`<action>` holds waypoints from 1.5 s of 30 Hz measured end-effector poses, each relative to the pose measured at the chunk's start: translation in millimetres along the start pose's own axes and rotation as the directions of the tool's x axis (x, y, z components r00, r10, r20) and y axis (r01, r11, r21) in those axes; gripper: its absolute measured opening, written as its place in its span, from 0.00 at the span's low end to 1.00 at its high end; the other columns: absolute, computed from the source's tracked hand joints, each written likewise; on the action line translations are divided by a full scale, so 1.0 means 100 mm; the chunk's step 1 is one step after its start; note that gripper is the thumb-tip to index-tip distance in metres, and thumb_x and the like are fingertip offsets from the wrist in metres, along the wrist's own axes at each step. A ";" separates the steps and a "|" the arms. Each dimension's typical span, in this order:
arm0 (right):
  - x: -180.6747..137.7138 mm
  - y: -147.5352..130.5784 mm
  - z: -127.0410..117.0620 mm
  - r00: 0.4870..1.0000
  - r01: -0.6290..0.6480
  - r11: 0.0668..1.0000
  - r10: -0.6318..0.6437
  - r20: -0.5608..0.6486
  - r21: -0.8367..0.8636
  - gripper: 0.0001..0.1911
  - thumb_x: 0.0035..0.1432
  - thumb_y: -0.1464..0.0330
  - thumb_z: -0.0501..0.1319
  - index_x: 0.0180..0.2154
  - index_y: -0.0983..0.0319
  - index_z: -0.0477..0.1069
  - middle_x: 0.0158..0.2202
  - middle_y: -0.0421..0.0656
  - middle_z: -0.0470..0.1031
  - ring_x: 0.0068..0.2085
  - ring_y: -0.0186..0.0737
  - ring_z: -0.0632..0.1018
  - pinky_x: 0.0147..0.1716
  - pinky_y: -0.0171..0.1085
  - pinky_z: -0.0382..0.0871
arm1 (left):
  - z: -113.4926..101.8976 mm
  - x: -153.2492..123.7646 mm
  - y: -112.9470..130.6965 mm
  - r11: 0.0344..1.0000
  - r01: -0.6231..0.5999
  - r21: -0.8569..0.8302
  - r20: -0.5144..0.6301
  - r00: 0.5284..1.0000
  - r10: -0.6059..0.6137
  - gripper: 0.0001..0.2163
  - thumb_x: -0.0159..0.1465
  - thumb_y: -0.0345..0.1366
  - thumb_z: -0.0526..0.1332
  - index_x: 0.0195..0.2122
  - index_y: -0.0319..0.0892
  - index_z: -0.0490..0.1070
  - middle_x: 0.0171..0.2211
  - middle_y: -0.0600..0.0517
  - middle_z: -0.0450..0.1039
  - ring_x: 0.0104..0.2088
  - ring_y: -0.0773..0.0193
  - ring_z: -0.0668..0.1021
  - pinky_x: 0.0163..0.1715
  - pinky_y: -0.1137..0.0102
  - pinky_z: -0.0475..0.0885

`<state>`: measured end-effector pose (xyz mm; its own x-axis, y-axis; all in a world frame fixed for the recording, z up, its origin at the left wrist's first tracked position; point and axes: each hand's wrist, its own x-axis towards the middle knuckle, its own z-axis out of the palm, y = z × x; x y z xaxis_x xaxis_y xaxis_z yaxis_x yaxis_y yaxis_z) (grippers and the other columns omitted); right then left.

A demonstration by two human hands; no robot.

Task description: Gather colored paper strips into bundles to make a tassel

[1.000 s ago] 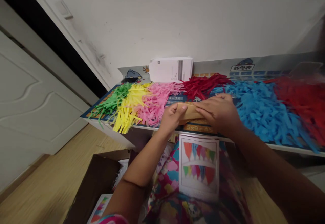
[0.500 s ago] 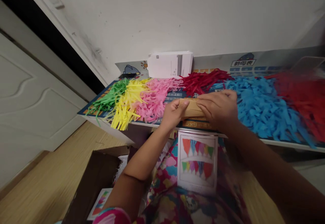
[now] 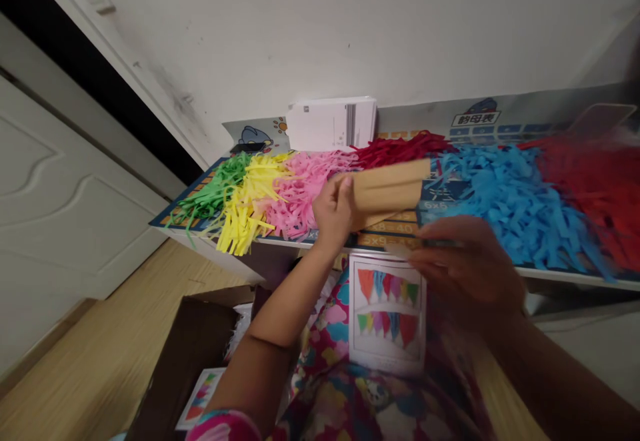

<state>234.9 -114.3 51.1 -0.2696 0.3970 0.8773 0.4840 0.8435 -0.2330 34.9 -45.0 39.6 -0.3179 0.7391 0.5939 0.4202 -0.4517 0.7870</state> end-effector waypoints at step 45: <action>-1.27 -0.31 0.07 0.829 -0.490 0.712 0.558 0.018 0.503 0.54 0.58 0.72 0.68 0.71 0.50 0.33 0.38 0.41 0.82 0.42 0.46 0.82 0.48 0.53 0.77 | -0.53 -1.08 0.12 0.847 -0.497 -0.189 0.633 0.598 0.492 0.11 0.65 0.34 0.66 0.48 0.43 0.77 0.40 0.48 0.83 0.38 0.63 0.85 0.37 0.71 0.79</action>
<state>248.6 -188.1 -55.9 0.0317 0.8068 0.5900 0.0578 0.5878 -0.8069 28.8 -156.4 -6.4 0.5546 0.5359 0.6366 0.3528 -0.8443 0.4034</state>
